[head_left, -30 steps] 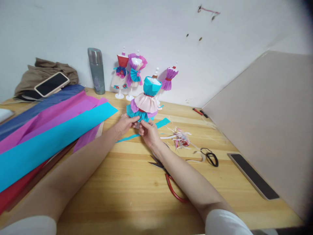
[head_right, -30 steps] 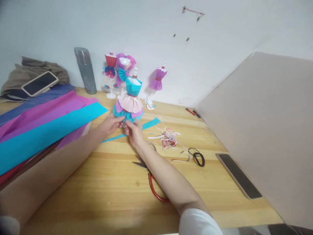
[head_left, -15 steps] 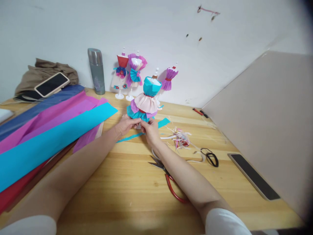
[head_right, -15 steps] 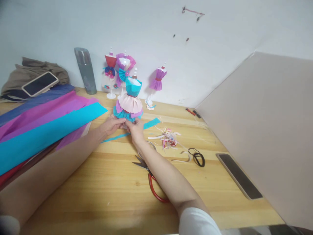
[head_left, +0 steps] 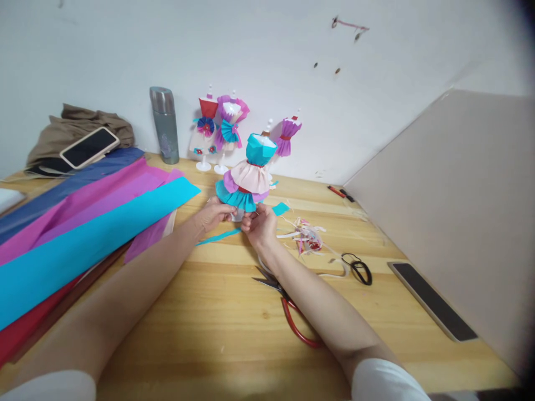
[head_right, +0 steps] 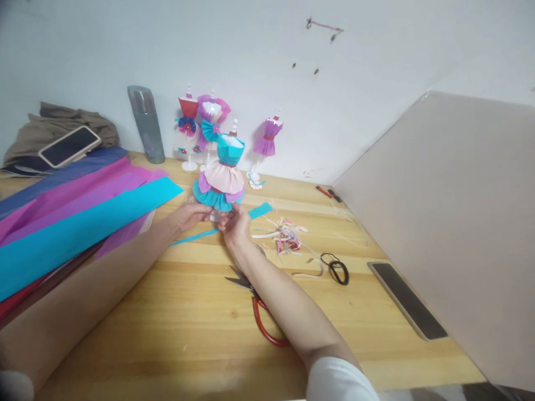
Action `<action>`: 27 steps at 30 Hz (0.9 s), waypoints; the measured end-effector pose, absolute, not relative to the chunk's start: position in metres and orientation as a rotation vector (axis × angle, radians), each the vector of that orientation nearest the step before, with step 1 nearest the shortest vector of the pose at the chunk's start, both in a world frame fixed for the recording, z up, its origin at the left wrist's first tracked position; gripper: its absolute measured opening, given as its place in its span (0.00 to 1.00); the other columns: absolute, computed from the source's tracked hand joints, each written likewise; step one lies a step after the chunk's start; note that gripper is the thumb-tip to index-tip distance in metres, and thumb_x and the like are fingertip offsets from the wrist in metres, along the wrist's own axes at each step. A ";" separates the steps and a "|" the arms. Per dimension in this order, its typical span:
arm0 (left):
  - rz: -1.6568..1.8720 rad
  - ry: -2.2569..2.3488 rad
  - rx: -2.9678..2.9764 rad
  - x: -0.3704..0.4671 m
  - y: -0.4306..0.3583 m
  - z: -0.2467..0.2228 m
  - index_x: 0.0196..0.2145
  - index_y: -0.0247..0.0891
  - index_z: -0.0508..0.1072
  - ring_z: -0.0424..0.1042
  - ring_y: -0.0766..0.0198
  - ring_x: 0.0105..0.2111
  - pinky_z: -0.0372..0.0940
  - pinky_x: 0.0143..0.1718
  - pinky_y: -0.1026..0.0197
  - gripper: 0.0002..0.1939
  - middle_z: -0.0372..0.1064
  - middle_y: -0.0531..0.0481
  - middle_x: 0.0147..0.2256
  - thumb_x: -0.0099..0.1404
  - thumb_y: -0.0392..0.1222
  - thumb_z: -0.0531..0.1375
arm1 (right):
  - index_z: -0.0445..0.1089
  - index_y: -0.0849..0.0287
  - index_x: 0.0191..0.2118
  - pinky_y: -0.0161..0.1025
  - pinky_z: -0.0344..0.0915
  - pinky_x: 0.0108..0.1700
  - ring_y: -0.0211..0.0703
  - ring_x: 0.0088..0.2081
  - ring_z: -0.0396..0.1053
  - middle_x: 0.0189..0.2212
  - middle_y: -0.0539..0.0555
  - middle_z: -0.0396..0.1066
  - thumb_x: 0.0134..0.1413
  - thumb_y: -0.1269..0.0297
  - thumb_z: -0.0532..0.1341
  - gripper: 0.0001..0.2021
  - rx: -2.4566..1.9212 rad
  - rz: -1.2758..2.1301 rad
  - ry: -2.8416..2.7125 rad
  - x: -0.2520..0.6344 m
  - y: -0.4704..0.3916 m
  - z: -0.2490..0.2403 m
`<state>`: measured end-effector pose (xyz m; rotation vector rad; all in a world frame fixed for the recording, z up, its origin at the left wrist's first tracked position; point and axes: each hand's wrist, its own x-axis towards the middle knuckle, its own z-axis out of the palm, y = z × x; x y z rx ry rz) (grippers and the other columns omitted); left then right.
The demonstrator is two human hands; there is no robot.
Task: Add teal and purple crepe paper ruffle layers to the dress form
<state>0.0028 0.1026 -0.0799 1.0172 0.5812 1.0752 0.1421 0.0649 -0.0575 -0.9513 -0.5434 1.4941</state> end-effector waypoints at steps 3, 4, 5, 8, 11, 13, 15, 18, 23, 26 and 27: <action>1.033 0.559 1.025 0.002 0.102 -0.080 0.26 0.34 0.72 0.67 0.68 0.22 0.58 0.23 0.65 0.12 0.70 0.51 0.23 0.46 0.37 0.70 | 0.52 0.54 0.24 0.30 0.50 0.17 0.32 0.14 0.51 0.13 0.42 0.55 0.48 0.58 0.57 0.12 -0.903 1.475 -0.490 0.142 0.063 -0.054; 1.017 0.546 1.028 0.002 0.101 -0.079 0.26 0.34 0.72 0.68 0.68 0.23 0.58 0.23 0.65 0.12 0.70 0.50 0.23 0.46 0.38 0.71 | 0.51 0.54 0.24 0.30 0.50 0.17 0.32 0.14 0.51 0.13 0.42 0.53 0.48 0.59 0.58 0.13 -0.891 1.470 -0.478 0.142 0.062 -0.053; 1.000 0.531 1.031 0.002 0.101 -0.079 0.27 0.34 0.72 0.68 0.67 0.24 0.58 0.23 0.65 0.13 0.70 0.49 0.24 0.46 0.40 0.71 | 0.51 0.55 0.23 0.30 0.50 0.17 0.31 0.14 0.50 0.13 0.41 0.53 0.49 0.61 0.58 0.13 -0.883 1.467 -0.467 0.141 0.061 -0.052; 0.966 0.499 1.037 0.002 0.099 -0.076 0.28 0.34 0.73 0.69 0.65 0.25 0.58 0.23 0.64 0.17 0.71 0.48 0.24 0.46 0.44 0.73 | 0.52 0.55 0.23 0.29 0.49 0.17 0.31 0.14 0.49 0.12 0.42 0.52 0.49 0.65 0.57 0.12 -0.883 1.461 -0.444 0.139 0.061 -0.053; 0.960 0.500 1.036 0.001 0.099 -0.075 0.29 0.34 0.73 0.69 0.65 0.25 0.59 0.23 0.64 0.18 0.71 0.48 0.25 0.45 0.46 0.73 | 0.54 0.56 0.23 0.29 0.47 0.16 0.31 0.14 0.49 0.12 0.43 0.54 0.49 0.68 0.56 0.09 -0.904 1.462 -0.432 0.138 0.064 -0.056; 0.965 0.516 1.035 0.001 0.100 -0.075 0.29 0.33 0.73 0.69 0.65 0.25 0.59 0.24 0.64 0.17 0.72 0.48 0.25 0.45 0.44 0.73 | 0.55 0.56 0.23 0.29 0.46 0.16 0.31 0.14 0.50 0.12 0.43 0.55 0.49 0.68 0.56 0.09 -0.920 1.462 -0.427 0.138 0.065 -0.058; 0.970 0.540 1.037 0.001 0.101 -0.077 0.30 0.33 0.74 0.70 0.66 0.24 0.60 0.24 0.63 0.16 0.73 0.48 0.26 0.43 0.38 0.72 | 0.55 0.56 0.23 0.29 0.46 0.15 0.30 0.14 0.50 0.13 0.43 0.55 0.50 0.67 0.57 0.10 -0.929 1.453 -0.420 0.138 0.066 -0.060; 1.002 0.584 1.025 0.002 0.103 -0.080 0.28 0.32 0.74 0.68 0.67 0.23 0.59 0.22 0.64 0.15 0.73 0.49 0.25 0.39 0.30 0.69 | 0.54 0.56 0.24 0.29 0.45 0.15 0.29 0.14 0.49 0.14 0.42 0.55 0.50 0.65 0.58 0.10 -0.932 1.414 -0.401 0.139 0.067 -0.061; 1.097 0.658 0.971 0.005 0.105 -0.082 0.27 0.33 0.73 0.68 0.68 0.22 0.60 0.23 0.66 0.14 0.71 0.51 0.23 0.39 0.27 0.65 | 0.54 0.55 0.26 0.28 0.43 0.16 0.28 0.14 0.46 0.15 0.39 0.52 0.50 0.65 0.58 0.10 -0.927 1.324 -0.362 0.143 0.067 -0.062; 1.152 0.682 0.961 0.009 0.105 -0.081 0.29 0.34 0.72 0.68 0.69 0.22 0.61 0.23 0.66 0.16 0.70 0.53 0.23 0.39 0.26 0.65 | 0.51 0.54 0.26 0.29 0.42 0.17 0.28 0.14 0.45 0.15 0.38 0.49 0.49 0.62 0.61 0.14 -0.915 1.266 -0.352 0.146 0.066 -0.061; 1.165 0.686 0.961 0.010 0.105 -0.080 0.30 0.34 0.72 0.68 0.69 0.23 0.62 0.24 0.66 0.16 0.70 0.54 0.24 0.39 0.26 0.66 | 0.51 0.54 0.27 0.29 0.42 0.17 0.28 0.14 0.45 0.15 0.37 0.48 0.49 0.62 0.61 0.14 -0.909 1.248 -0.350 0.147 0.065 -0.060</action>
